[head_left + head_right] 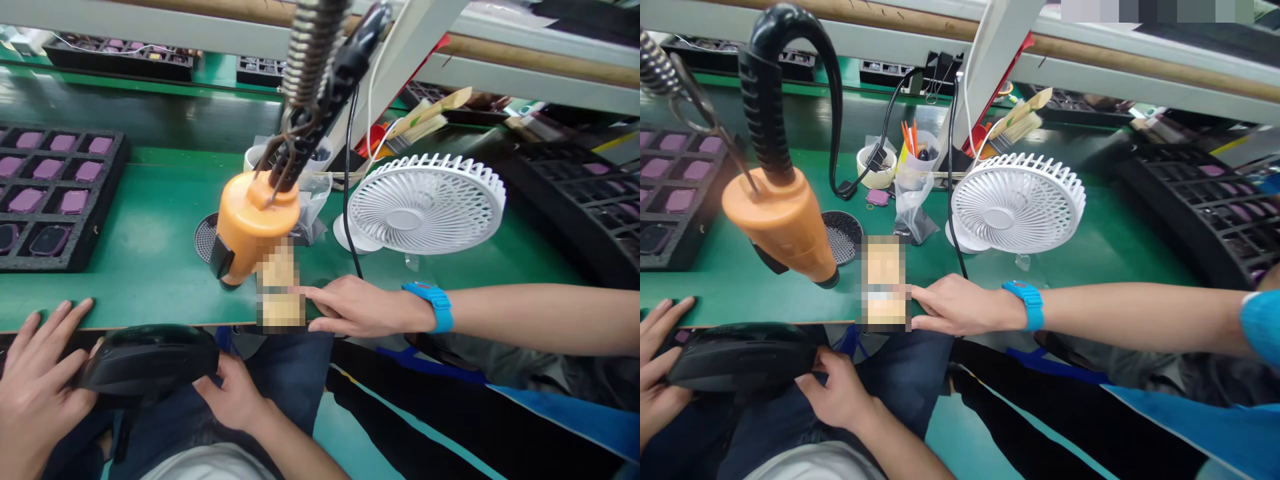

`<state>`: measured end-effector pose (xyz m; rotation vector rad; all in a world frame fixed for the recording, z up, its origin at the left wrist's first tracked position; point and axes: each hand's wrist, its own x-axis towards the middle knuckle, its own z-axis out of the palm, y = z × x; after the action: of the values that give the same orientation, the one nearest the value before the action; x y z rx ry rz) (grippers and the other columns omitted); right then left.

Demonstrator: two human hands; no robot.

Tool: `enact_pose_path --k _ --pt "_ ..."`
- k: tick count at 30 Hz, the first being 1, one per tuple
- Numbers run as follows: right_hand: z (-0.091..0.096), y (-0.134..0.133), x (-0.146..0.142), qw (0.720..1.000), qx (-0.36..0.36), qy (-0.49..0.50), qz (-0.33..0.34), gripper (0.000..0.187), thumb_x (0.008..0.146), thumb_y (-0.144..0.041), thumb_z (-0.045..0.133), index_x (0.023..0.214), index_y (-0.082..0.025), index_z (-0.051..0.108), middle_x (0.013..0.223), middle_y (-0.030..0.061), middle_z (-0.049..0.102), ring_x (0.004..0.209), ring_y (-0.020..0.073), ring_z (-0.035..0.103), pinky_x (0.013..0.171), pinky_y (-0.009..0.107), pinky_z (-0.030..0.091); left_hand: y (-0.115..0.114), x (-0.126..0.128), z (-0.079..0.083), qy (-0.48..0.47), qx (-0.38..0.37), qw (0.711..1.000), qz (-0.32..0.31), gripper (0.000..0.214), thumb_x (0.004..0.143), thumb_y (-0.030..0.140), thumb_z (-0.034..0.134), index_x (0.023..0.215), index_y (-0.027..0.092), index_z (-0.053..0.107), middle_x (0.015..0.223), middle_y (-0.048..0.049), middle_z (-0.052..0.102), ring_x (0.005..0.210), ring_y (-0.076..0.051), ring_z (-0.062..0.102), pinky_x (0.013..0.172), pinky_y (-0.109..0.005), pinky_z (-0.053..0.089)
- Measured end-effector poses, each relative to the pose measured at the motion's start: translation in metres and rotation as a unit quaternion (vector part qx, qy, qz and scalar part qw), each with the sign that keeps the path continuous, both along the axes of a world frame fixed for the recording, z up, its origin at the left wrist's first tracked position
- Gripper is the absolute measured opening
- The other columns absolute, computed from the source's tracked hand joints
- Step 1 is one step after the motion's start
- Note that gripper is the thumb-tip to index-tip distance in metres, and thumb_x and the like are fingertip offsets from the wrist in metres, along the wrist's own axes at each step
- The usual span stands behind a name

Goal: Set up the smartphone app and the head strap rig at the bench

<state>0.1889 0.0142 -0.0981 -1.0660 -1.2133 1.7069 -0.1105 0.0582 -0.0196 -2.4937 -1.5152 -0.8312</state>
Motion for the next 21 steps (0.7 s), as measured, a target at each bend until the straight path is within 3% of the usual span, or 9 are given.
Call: enact_pose_path --k 4,15,21 --pt "0.0029 0.0011 0.0012 1.0 0.002 -0.002 0.001 0.027 0.106 -0.044 0.067 0.11 -0.019 0.075 0.113 0.0081 0.082 0.108 0.0262 0.08 0.1 0.036 0.066 0.0039 -0.0057 -0.0027 0.02 0.014 1.0 -0.017 0.009 0.08 0.021 0.063 0.081 0.024 0.055 0.169 -0.0126 0.056 0.159 -0.037 0.051 0.134 -0.064 0.035" --pt "0.0047 0.0024 0.0016 1.0 0.004 -0.007 0.003 0.029 0.105 -0.045 0.067 0.111 -0.018 0.075 0.113 0.0076 0.083 0.106 0.0246 0.08 0.098 0.033 0.066 0.0025 -0.0012 0.0008 0.017 0.005 1.0 -0.007 0.011 0.078 0.018 0.062 0.083 0.025 0.055 0.172 -0.0086 0.053 0.16 -0.035 0.05 0.135 -0.063 0.035" --pt "0.0007 0.0007 0.0003 1.0 0.005 -0.012 0.01 0.039 0.107 -0.056 0.066 0.117 -0.02 0.076 0.116 0.0078 0.083 0.109 0.0257 0.08 0.102 0.036 0.067 0.0013 -0.0014 0.0022 -0.005 -0.006 1.0 -0.009 0.012 0.078 0.018 0.064 0.081 0.024 0.055 0.17 -0.0078 0.055 0.158 -0.039 0.052 0.134 -0.066 0.035"
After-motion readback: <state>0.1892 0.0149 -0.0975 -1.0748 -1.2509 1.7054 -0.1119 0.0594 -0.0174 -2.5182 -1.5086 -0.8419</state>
